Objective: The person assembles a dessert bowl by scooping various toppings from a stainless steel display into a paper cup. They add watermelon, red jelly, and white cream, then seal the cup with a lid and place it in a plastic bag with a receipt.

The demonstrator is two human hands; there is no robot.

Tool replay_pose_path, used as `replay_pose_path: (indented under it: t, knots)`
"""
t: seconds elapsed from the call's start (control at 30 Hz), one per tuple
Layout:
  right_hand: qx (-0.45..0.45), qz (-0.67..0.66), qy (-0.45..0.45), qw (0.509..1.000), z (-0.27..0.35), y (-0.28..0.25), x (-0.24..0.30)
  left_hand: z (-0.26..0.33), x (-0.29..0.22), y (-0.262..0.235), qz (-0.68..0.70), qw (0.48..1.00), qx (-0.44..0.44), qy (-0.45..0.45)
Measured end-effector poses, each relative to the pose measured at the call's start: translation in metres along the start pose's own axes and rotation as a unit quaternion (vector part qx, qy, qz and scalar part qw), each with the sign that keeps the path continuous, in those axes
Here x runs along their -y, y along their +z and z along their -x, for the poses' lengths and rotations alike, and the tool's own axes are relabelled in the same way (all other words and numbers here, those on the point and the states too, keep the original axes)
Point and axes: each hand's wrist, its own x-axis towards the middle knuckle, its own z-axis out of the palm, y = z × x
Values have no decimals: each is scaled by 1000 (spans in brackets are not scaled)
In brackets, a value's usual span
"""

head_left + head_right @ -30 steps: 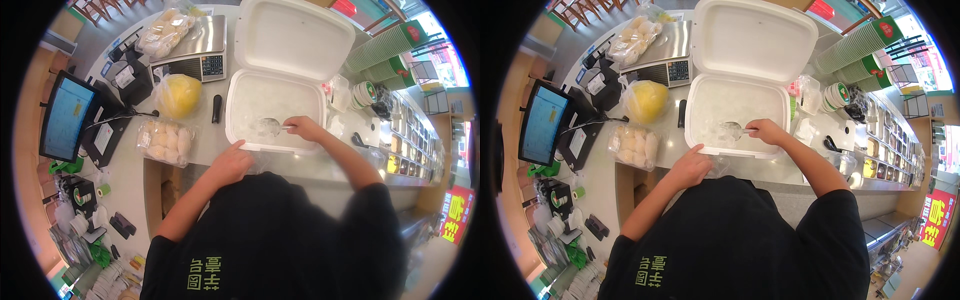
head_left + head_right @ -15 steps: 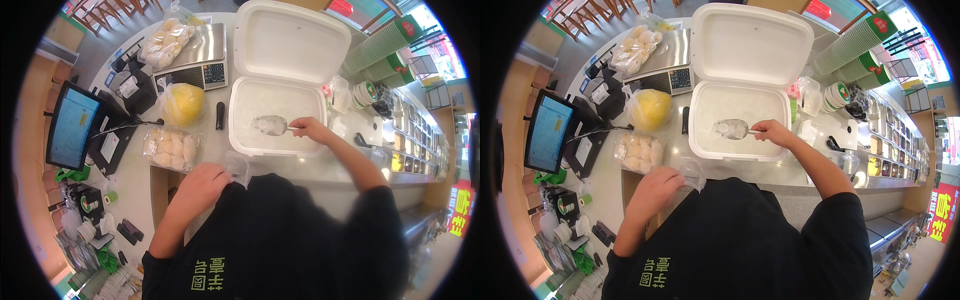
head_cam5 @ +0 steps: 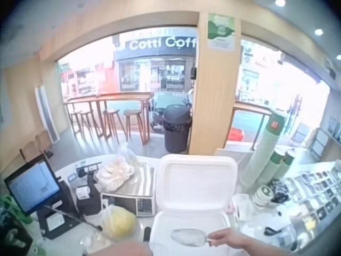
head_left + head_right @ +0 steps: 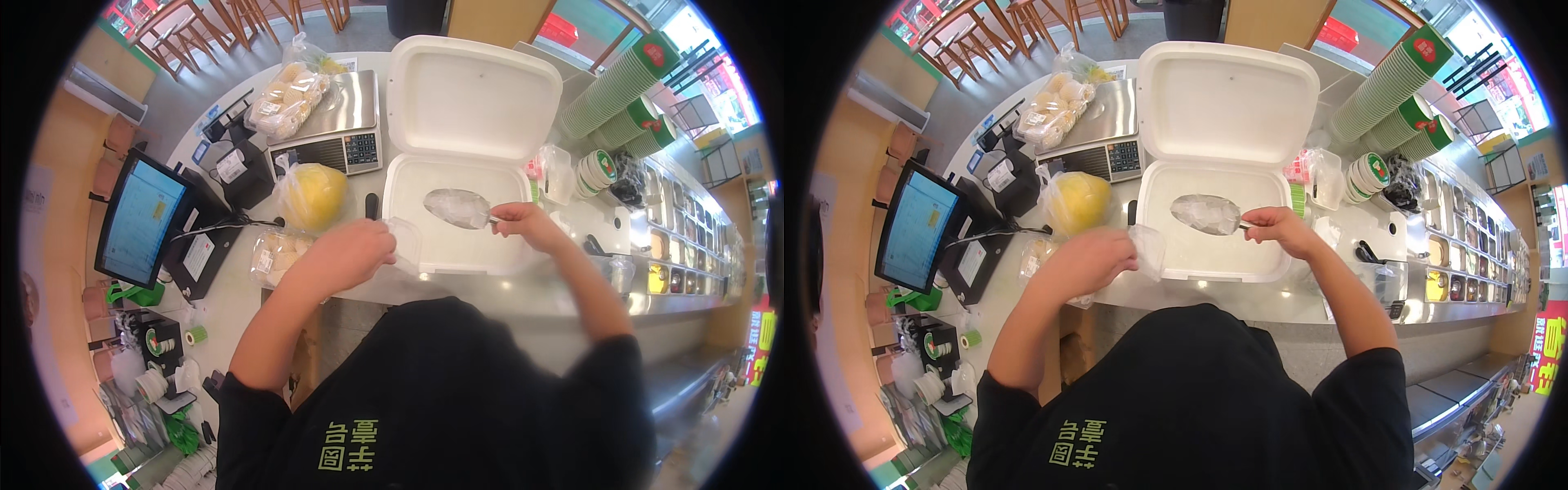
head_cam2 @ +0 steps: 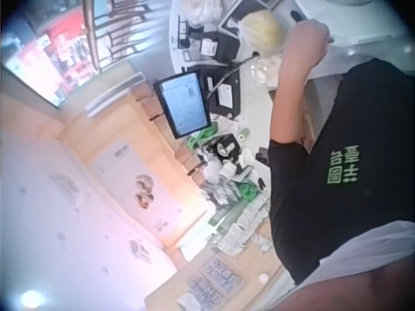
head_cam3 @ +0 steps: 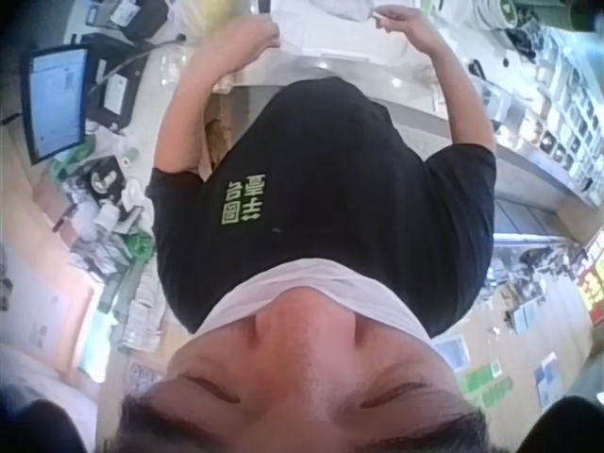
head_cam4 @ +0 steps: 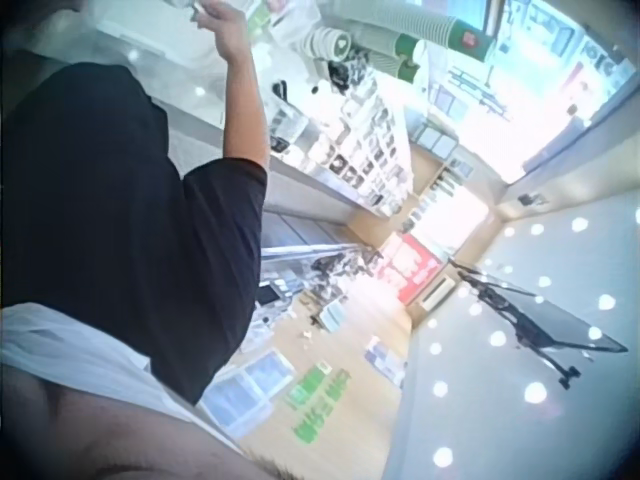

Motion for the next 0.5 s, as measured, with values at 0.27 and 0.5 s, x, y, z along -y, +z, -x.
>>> replay_pose_path:
  t: [0.27, 0.5]
  knots:
    - [-9, 174, 33, 984, 62, -40, 53, -113, -25, 6, 22, 986, 158, 50]
    - [-3, 361, 58, 931, 67, -63, 60, -169, -38, 51, -36, 973, 190, 130]
